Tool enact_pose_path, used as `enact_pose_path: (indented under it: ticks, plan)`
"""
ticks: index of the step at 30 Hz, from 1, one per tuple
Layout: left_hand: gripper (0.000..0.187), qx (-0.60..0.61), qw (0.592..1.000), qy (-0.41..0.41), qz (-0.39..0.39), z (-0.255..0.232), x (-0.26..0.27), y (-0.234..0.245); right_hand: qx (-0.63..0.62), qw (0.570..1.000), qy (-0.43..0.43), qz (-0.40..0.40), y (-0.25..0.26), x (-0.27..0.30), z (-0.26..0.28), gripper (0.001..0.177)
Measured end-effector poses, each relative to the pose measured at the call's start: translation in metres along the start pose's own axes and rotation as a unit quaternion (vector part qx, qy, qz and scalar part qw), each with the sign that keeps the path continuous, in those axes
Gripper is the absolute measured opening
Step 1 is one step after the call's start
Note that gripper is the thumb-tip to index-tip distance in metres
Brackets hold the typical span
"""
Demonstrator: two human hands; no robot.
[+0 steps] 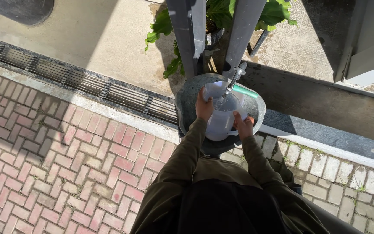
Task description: Filling a pitcher with water and watering various potted plants in an outdoor area.
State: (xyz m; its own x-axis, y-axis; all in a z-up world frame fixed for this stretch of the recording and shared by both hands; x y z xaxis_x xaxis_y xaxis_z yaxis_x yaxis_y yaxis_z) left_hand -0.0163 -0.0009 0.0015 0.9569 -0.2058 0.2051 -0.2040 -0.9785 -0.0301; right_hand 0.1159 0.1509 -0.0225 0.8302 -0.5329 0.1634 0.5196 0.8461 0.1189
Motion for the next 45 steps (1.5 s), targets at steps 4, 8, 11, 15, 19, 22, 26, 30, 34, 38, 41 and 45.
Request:
enact_pose_path:
  ticks: [4,8,11,15,19,22,26,30,34,38,41,45]
  plan:
    - [0.058,-0.004,1.0,0.002,-0.001,0.005,-0.003,-0.001,-0.012,1.0,0.001,0.008,0.0,0.001,0.004,0.062]
    - [0.058,-0.009,1.0,-0.004,0.003,0.005,-0.004,-0.001,-0.021,1.0,-0.005,-0.001,0.0,-0.001,-0.005,0.063]
    - [0.06,-0.024,1.0,-0.003,0.002,0.011,-0.007,-0.001,-0.02,1.0,-0.009,-0.004,0.0,0.0,-0.001,0.061]
    - [0.059,-0.017,1.0,-0.011,0.001,0.009,-0.007,-0.001,-0.014,1.0,-0.014,-0.006,0.0,0.001,0.003,0.06]
    - [0.059,-0.015,1.0,-0.018,-0.003,0.017,-0.009,-0.001,-0.022,1.0,-0.016,-0.013,-0.001,0.002,0.004,0.06]
    - [0.06,-0.023,1.0,-0.009,-0.005,0.014,-0.008,-0.002,-0.032,0.999,-0.015,-0.017,-0.002,0.001,-0.001,0.059]
    - [0.059,-0.019,1.0,-0.014,-0.003,0.012,-0.008,-0.002,-0.02,1.0,0.001,-0.001,-0.001,0.001,0.007,0.06]
    - [0.059,-0.019,1.0,-0.01,-0.001,0.016,-0.009,-0.001,-0.019,1.0,0.009,-0.009,0.0,0.0,-0.001,0.059]
    - [0.059,-0.017,1.0,-0.005,0.002,0.016,-0.008,-0.001,-0.014,1.0,0.011,-0.014,0.0,-0.001,-0.01,0.057]
    - [0.06,-0.021,1.0,-0.005,0.004,0.018,-0.01,-0.001,-0.008,1.0,0.017,-0.022,0.0,0.0,-0.007,0.057]
    - [0.06,-0.021,1.0,-0.004,0.002,0.018,-0.011,-0.001,-0.001,1.0,0.011,-0.024,0.0,-0.002,-0.01,0.057]
    - [0.059,-0.026,1.0,-0.009,0.002,0.019,-0.011,-0.001,0.001,1.0,0.012,-0.028,-0.001,0.0,-0.006,0.057]
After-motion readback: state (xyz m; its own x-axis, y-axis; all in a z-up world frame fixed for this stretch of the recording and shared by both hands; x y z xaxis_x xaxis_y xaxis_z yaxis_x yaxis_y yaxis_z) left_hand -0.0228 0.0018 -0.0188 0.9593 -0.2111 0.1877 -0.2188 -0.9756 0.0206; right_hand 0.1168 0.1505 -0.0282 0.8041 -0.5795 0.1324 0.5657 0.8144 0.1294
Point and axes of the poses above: each hand's wrist, its own x-axis away from the middle knuckle, its own y-axis out of the back of the hand, z = x × y, the point moved 3 cm from there along -x, towards the middle knuckle, and after that the axes turned 14 degrees about x, right-handed, at the moved point
